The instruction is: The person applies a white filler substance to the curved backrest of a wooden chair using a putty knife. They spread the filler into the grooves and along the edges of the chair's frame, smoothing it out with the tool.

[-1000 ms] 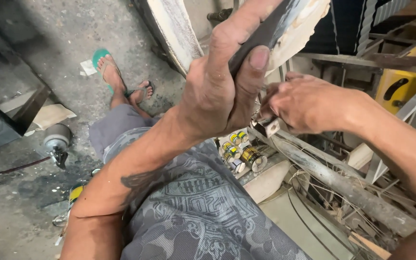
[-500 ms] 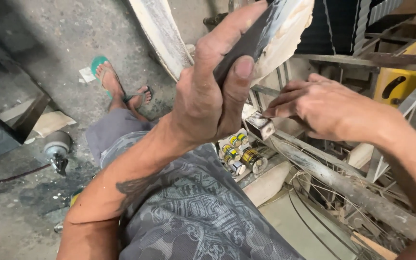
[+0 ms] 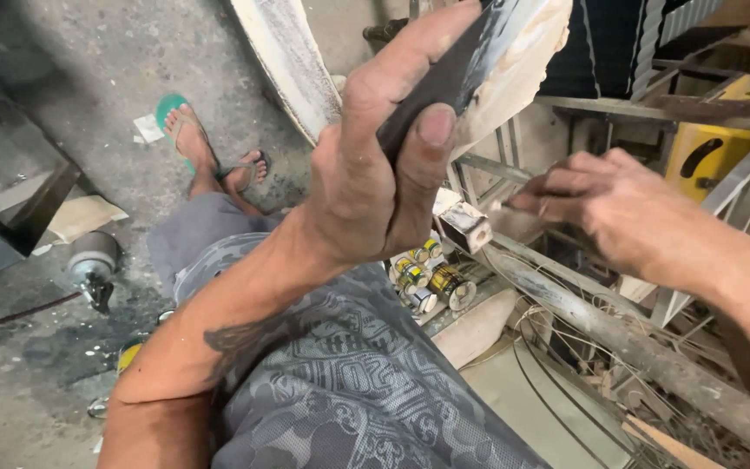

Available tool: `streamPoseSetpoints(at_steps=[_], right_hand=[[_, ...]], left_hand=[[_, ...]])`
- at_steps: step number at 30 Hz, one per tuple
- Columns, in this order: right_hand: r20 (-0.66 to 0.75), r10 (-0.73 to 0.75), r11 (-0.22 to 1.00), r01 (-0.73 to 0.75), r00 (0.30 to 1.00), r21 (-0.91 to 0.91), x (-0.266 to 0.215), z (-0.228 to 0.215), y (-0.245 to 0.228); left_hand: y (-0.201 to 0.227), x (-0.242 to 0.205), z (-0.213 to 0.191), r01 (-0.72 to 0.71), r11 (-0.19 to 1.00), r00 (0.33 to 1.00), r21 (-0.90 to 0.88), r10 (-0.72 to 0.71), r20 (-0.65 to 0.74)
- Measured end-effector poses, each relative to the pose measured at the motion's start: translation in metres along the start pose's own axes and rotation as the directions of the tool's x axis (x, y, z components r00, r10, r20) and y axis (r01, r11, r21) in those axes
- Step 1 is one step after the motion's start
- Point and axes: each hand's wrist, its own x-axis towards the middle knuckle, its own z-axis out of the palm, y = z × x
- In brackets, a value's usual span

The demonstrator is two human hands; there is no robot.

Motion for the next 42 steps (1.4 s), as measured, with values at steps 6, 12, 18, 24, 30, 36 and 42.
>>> streamPoseSetpoints(at_steps=[6, 12, 18, 24, 30, 36, 42], right_hand=[[0.038, -0.080, 0.996, 0.081, 0.996, -0.031, 0.035, -0.010, -0.016], [0.285, 0.082, 0.997, -0.078, 0.955, -0.025, 0.063, -0.035, -0.034], [0.285, 0.006, 1.000, -0.005, 0.958, -0.004, 0.055, -0.043, -0.036], [0.396, 0.190, 0.981, -0.163, 0.898, -0.101, 0.042, -0.062, -0.046], [0.312, 0.128, 0.991, -0.110, 0.941, -0.075, 0.063, -0.049, -0.052], [0.421, 0.145, 0.980, -0.071, 0.895, -0.187, 0.076, -0.050, -0.046], [0.560, 0.217, 0.968, -0.102, 0.800, -0.229, 0.067, -0.068, -0.072]], left_hand=[[-0.001, 0.000, 0.001, -0.059, 0.998, 0.998, 0.025, 0.059, -0.007], [-0.002, 0.000, 0.001, -0.038, 0.999, 0.999, 0.031, 0.038, 0.018], [-0.008, -0.005, 0.003, -0.033, 0.999, 0.999, 0.018, 0.034, -0.004], [-0.009, -0.003, 0.007, -0.054, 0.999, 0.998, -0.004, 0.054, -0.024], [-0.010, -0.009, 0.005, -0.024, 1.000, 0.999, -0.020, 0.025, 0.035], [-0.020, -0.010, 0.009, -0.078, 0.997, 0.997, -0.011, 0.079, 0.006], [-0.022, -0.015, 0.011, 0.001, 0.999, 0.999, -0.051, 0.002, 0.055]])
